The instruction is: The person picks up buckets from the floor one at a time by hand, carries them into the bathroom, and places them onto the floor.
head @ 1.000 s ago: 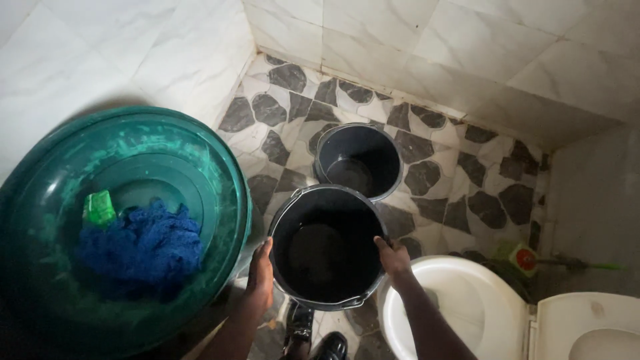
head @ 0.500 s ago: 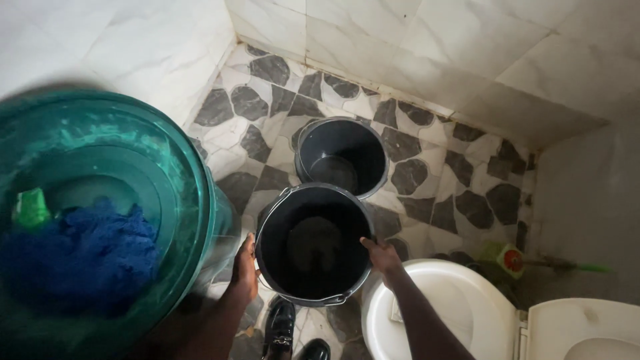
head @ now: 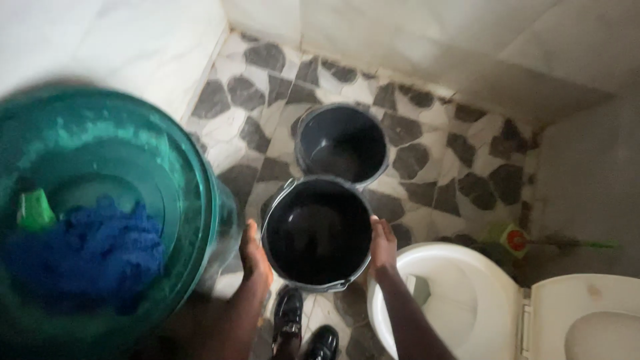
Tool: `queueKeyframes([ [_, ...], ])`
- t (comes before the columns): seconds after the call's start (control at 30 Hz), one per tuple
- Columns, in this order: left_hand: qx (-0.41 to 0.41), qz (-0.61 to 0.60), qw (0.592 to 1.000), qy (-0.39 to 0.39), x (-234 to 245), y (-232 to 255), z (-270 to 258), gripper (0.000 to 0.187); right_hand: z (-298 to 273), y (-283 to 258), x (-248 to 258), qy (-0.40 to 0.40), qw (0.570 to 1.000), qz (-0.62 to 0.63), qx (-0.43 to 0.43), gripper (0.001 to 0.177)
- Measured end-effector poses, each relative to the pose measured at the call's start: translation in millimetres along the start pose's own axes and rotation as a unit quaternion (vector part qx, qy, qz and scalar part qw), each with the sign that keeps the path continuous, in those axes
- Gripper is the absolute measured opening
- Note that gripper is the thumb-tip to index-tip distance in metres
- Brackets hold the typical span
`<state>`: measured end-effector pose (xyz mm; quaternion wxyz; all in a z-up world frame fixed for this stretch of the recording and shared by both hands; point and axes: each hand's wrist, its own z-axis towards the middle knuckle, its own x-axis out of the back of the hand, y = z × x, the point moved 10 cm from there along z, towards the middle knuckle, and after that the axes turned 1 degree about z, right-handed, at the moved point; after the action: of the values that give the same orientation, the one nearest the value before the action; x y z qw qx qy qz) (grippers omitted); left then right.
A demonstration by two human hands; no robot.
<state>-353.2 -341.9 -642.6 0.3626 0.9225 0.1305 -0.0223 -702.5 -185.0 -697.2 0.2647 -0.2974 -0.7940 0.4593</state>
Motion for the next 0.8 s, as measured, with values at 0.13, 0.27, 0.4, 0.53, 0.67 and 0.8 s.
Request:
queueKeyframes([
  [0.13,0.032,-0.224,0.96,-0.166,-69,40,-92,0.094,-85,-120,4,-0.019,0.931,0.355,-0.087,0.077],
  [0.27,0.118,-0.327,0.902,-0.257,-131,65,-204,0.096,-159,-233,32,-0.078,0.811,0.58,-0.025,0.091],
  [0.4,0.167,-0.309,0.886,-0.301,-170,63,-282,0.095,-212,-298,87,-0.087,0.765,0.636,0.049,0.092],
  [0.53,0.193,-0.266,0.881,-0.341,-202,69,-359,0.096,-255,-329,141,-0.065,0.757,0.643,0.092,0.093],
  [0.67,0.214,-0.233,0.867,-0.386,-223,78,-435,0.096,-305,-357,187,-0.029,0.736,0.664,0.124,0.094],
  [0.8,0.233,-0.202,0.847,-0.432,-241,83,-502,0.094,-359,-385,228,-0.002,0.722,0.673,0.161,0.095],
])
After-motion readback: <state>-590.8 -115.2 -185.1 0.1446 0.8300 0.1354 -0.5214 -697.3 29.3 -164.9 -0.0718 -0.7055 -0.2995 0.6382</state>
